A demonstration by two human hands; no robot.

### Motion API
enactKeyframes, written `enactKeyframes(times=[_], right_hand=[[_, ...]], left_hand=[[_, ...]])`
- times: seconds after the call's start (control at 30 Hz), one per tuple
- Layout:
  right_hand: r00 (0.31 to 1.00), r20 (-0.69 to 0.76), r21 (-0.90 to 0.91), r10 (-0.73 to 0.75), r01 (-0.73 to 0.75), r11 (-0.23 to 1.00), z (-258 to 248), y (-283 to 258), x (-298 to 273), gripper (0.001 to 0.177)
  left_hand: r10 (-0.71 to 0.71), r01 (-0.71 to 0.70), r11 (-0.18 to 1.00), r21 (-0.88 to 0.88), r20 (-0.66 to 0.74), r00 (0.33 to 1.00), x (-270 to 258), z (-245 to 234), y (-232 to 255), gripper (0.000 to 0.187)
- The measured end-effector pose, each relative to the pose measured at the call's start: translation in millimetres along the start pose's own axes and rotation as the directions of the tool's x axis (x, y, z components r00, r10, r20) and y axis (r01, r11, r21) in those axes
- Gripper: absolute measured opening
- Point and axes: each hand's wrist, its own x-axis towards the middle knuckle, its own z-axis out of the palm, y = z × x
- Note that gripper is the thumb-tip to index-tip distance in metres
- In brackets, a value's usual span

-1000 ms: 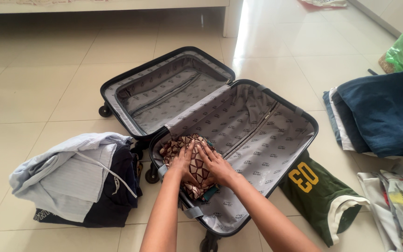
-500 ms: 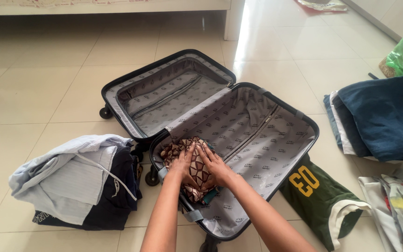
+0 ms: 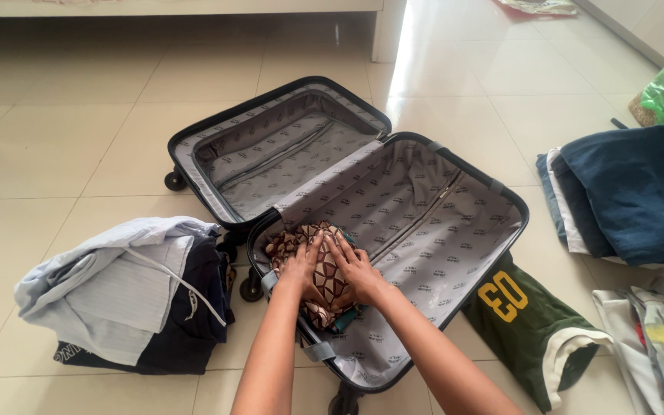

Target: The person folds a patterned cloth and several other garments on the floor, then places them into an open suitcase. The person handles the items one at a time, smoothing and folding them before packing.

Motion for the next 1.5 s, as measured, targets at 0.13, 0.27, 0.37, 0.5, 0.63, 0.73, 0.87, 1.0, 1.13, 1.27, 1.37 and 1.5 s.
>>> enactKeyframes(times=[0.13, 0.27, 0.37, 0.5, 0.63, 0.73, 0.87, 1.0, 1.13, 1.27, 1.37, 1.5], right_hand=[[0.995, 0.075, -0.051, 0.066, -0.063, 0.997, -7.2, -2.7, -4.3, 0.151], [0.999, 0.04, -0.063, -0.006, 0.009, 0.998, -17.9, -5.1, -8.5, 0.149], [0.999, -0.026, -0.028, -0.035, 0.034, 0.999, -24.8, 3.6, -13.7, 0.148], [0.975, -0.154, 0.273, 0.157, -0.111, 0.956, -28.2, 24.5, -11.7, 0.152], [0.971, 0.022, 0.581, 0.238, -0.206, 0.788, -17.7, 57.2, -27.3, 0.156], [0.927, 0.114, 0.649, 0.356, -0.341, 0.68, -5.6, 63.2, -38.4, 0.15], [0.899, 0.135, 0.74, 0.417, -0.372, 0.561, 3.5, 52.0, -42.0, 0.145], [0.883, 0.086, 0.739, 0.462, -0.368, 0.565, 2.9, 40.2, -36.1, 0.142], [0.88, 0.112, 0.771, 0.462, -0.371, 0.518, 2.0, 32.4, -34.4, 0.132], [0.898, 0.086, 0.759, 0.431, -0.339, 0.556, -0.7, 31.5, -36.8, 0.108], [0.905, 0.069, 0.735, 0.42, -0.331, 0.592, -1.6, 30.9, -36.7, 0.1], [0.891, 0.089, 0.73, 0.446, -0.363, 0.579, 0.5, 31.9, -35.2, 0.095]], left_hand=[[0.038, -0.038, 0.999, 0.016, -0.004, 0.999, -0.3, 3.9, -3.4, 0.173], [0.089, -0.088, 0.995, 0.051, -0.029, 0.996, -10.4, -3.0, -1.3, 0.177], [0.07, -0.067, 0.988, 0.136, -0.021, 0.997, -20.3, -15.2, 9.2, 0.18], [0.109, -0.094, 0.994, 0.064, -0.318, 0.942, -52.6, -25.7, 22.2, 0.19], [-0.033, 0.049, 0.997, 0.065, -0.228, 0.973, -78.1, -29.9, 32.4, 0.19], [-0.109, 0.126, 0.985, 0.121, -0.134, 0.985, -85.6, -29.0, 35.8, 0.19], [-0.148, 0.173, 0.969, 0.178, -0.147, 0.978, -75.8, -18.9, 35.0, 0.189], [-0.218, 0.21, 0.967, -0.145, -0.036, 0.975, -43.5, -11.2, 23.2, 0.189], [-0.255, 0.27, 0.934, -0.235, 0.092, 0.963, -3.6, -5.6, 0.8, 0.188], [-0.274, 0.29, 0.948, -0.133, 0.122, 0.954, 22.6, 23.8, -11.8, 0.182], [-0.357, 0.358, 0.929, -0.094, 0.029, 0.934, 40.8, 37.7, -8.0, 0.166], [-0.348, 0.354, 0.93, -0.102, 0.077, 0.934, 38.4, 36.5, -7.8, 0.173]])
